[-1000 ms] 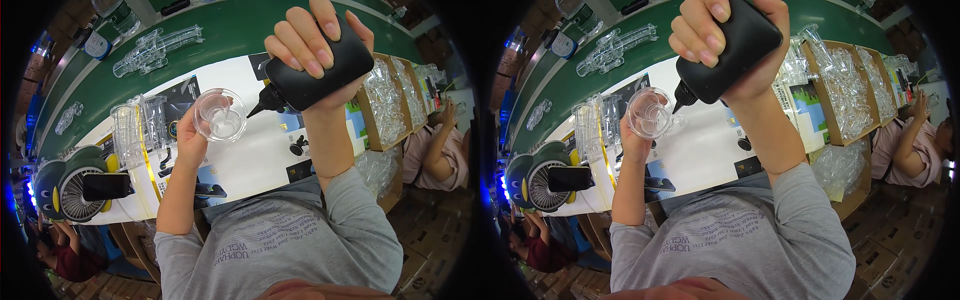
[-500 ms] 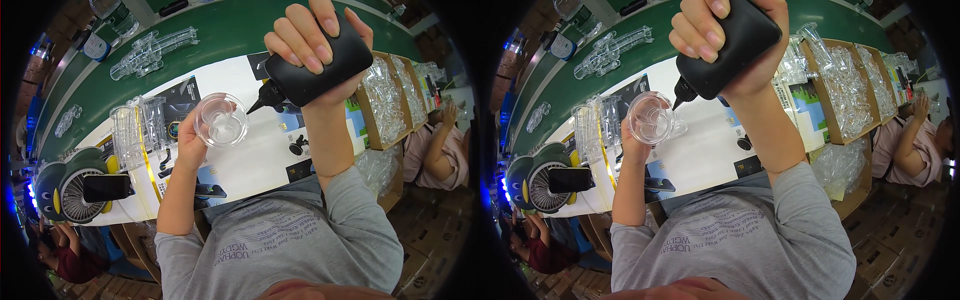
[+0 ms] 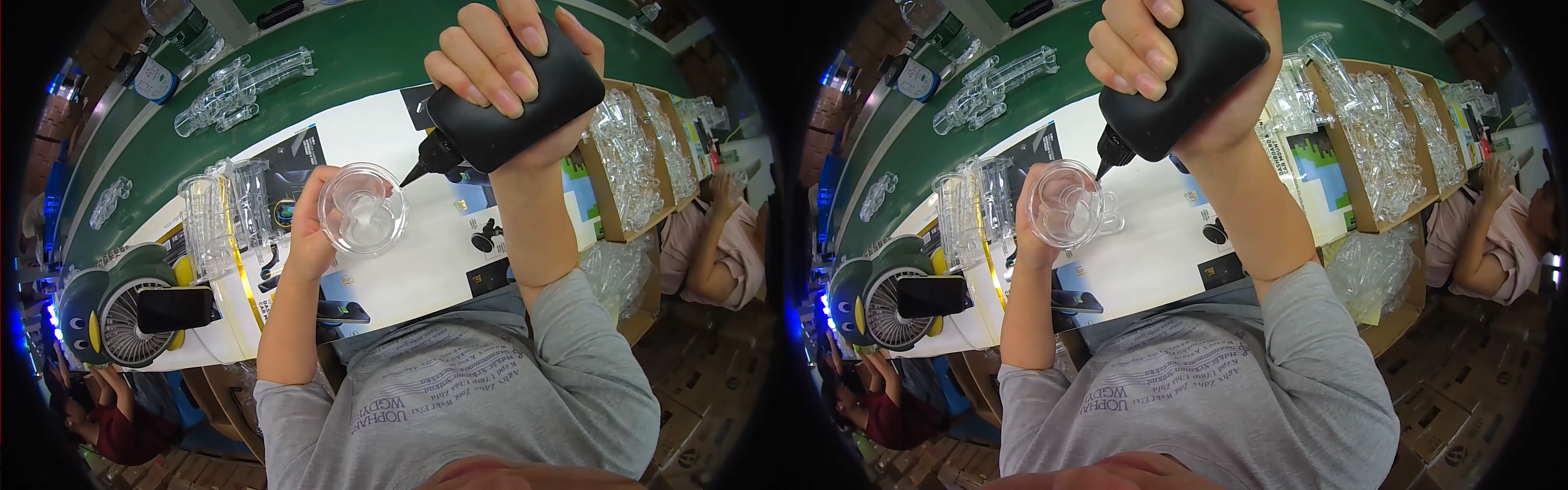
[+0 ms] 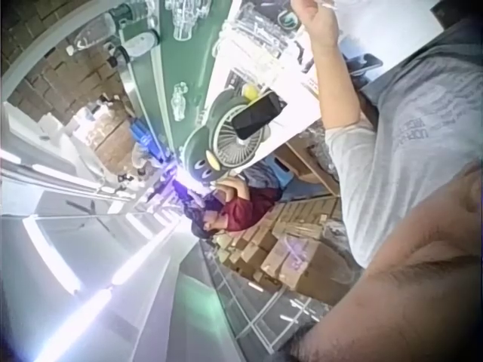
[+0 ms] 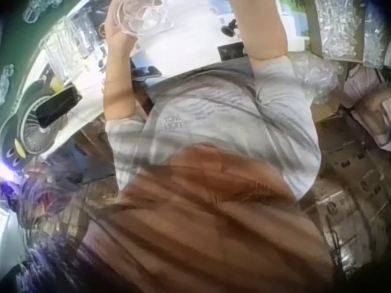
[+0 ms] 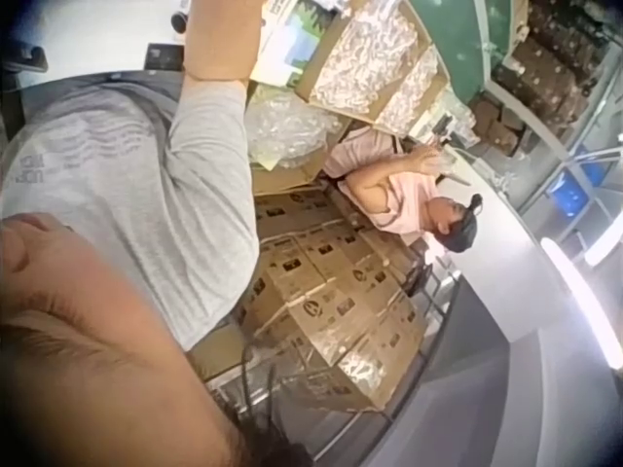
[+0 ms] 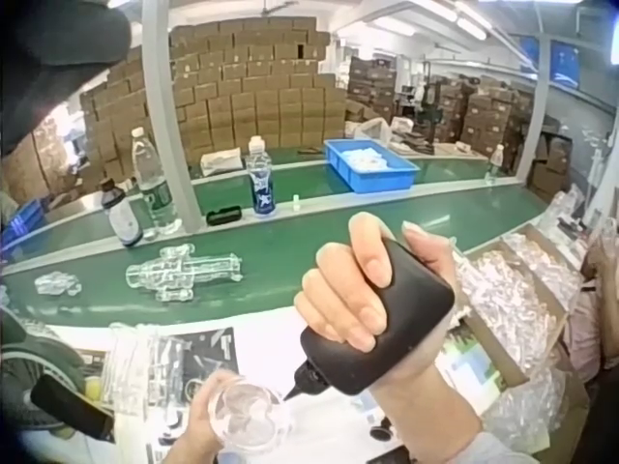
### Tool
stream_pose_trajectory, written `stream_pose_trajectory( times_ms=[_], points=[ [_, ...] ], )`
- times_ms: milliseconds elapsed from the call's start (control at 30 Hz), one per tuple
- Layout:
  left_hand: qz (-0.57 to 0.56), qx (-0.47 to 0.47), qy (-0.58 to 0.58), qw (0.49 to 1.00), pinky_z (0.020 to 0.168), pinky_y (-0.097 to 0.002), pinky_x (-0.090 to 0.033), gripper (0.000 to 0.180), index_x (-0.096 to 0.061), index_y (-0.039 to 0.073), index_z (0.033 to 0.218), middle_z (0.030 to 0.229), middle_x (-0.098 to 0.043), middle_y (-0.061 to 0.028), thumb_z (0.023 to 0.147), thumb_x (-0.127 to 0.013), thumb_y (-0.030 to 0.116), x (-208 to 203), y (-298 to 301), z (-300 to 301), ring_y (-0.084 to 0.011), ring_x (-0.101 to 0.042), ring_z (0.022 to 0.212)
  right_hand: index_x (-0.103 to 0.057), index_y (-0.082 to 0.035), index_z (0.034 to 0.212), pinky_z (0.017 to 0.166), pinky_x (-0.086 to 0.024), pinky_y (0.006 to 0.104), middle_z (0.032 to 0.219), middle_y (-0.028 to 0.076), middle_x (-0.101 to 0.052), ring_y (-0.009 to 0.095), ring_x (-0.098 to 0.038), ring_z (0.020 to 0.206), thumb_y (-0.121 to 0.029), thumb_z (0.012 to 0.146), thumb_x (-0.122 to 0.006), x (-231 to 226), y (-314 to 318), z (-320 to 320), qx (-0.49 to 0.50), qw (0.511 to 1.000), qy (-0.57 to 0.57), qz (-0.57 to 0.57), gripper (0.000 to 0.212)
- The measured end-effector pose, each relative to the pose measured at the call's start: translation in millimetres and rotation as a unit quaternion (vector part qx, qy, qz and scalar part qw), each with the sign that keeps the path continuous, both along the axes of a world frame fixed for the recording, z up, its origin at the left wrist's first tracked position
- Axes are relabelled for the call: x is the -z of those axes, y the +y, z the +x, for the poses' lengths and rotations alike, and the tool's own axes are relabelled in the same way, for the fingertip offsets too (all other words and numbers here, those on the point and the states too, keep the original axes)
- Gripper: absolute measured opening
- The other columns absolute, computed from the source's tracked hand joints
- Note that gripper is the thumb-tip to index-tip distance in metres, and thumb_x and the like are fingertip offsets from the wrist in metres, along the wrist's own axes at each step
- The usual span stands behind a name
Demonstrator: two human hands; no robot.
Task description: Applying a liquid from a squeeze bottle to clear plastic parts and assembling them on a production line.
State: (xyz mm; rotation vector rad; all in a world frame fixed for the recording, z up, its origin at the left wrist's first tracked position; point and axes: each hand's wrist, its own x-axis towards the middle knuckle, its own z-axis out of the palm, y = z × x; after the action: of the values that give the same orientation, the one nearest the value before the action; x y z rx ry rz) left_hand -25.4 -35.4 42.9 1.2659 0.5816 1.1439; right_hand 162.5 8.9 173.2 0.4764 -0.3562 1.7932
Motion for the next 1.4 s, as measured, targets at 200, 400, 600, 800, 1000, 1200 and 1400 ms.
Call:
stream_pose_trajectory(
  times_ms=[200,400,600,800,1000,1200,1400],
  points=[
    [-0.013,-0.006,-0.028,1.0,0.088,-0.0345,-0.045,0.044,-0.046,0.002,0.107,0.105,-0.061,-0.0157,0.082,-0.064,0.033,0.7,0.8,0.2,-0.0242,-0.059,0.101,-0.042,-0.006,0.071,0.051,-0.037,0.0268,0.053,0.005,-0.044,0.014,-0.041,0.046,-0.031,0.091,-0.028,0.0,-0.8,1.9,0.033,0.997,-0.072,0.026,0.034],
    [-0.008,-0.016,0.012,1.0,0.081,-0.0348,-0.047,0.046,-0.047,-0.001,0.104,0.097,-0.06,-0.017,0.08,-0.064,0.034,-1.1,-2.4,2.9,-0.0249,-0.06,0.09,-0.042,-0.006,0.071,0.051,-0.036,0.0269,0.053,0.005,-0.044,0.014,-0.041,0.046,-0.031,0.091,-0.028,0.4,-0.3,1.9,0.0,1.0,-0.023,0.006,0.034],
    [-0.019,0.036,-0.033,0.999,0.085,-0.0318,-0.046,0.039,-0.048,0.002,0.106,0.102,-0.062,-0.012,0.081,-0.066,0.027,4.9,0.3,-4.6,-0.0205,-0.06,0.096,-0.042,-0.006,0.071,0.052,-0.036,0.0268,0.054,0.005,-0.044,0.015,-0.041,0.045,-0.031,0.09,-0.029,1.8,1.4,2.3,0.024,0.997,-0.071,0.02,0.034],
    [-0.025,-0.033,0.011,0.999,0.078,-0.0351,-0.049,0.053,-0.048,-0.001,0.103,0.093,-0.061,-0.0164,0.078,-0.065,0.043,0.1,-2.3,2.1,-0.0254,-0.062,0.087,-0.043,-0.006,0.071,0.052,-0.036,0.0268,0.054,0.005,-0.044,0.015,-0.041,0.045,-0.031,0.091,-0.029,0.0,-1.1,3.0,0.015,0.997,-0.07,0.017,0.035],
    [-0.014,0.025,-0.054,0.998,0.086,-0.0342,-0.045,0.042,-0.048,0.002,0.106,0.102,-0.062,-0.014,0.082,-0.064,0.032,-0.6,-1.1,-6.3,-0.0225,-0.059,0.097,-0.043,-0.006,0.072,0.052,-0.036,0.0272,0.054,0.005,-0.044,0.015,-0.041,0.046,-0.032,0.091,-0.028,0.6,-1.3,-0.3,-0.016,1.0,-0.024,0.001,0.035],
    [-0.017,0.0,-0.02,1.0,0.086,-0.0344,-0.045,0.04,-0.048,0.002,0.106,0.103,-0.061,-0.0135,0.082,-0.064,0.03,4.2,0.3,-6.6,-0.0219,-0.06,0.096,-0.043,-0.007,0.071,0.052,-0.036,0.0276,0.054,0.005,-0.044,0.015,-0.041,0.046,-0.031,0.09,-0.028,-4.3,-4.4,4.8,0.069,0.992,-0.096,0.03,0.034],
    [-0.023,0.007,-0.028,0.999,0.086,-0.0329,-0.045,0.038,-0.048,0.002,0.105,0.102,-0.062,-0.0126,0.083,-0.064,0.028,1.9,-1.0,-5.9,-0.0214,-0.06,0.096,-0.043,-0.007,0.071,0.052,-0.036,0.0276,0.054,0.005,-0.045,0.015,-0.042,0.046,-0.031,0.09,-0.028,-3.7,-4.9,1.2,0.021,0.999,-0.043,-0.002,0.034]
  ],
)
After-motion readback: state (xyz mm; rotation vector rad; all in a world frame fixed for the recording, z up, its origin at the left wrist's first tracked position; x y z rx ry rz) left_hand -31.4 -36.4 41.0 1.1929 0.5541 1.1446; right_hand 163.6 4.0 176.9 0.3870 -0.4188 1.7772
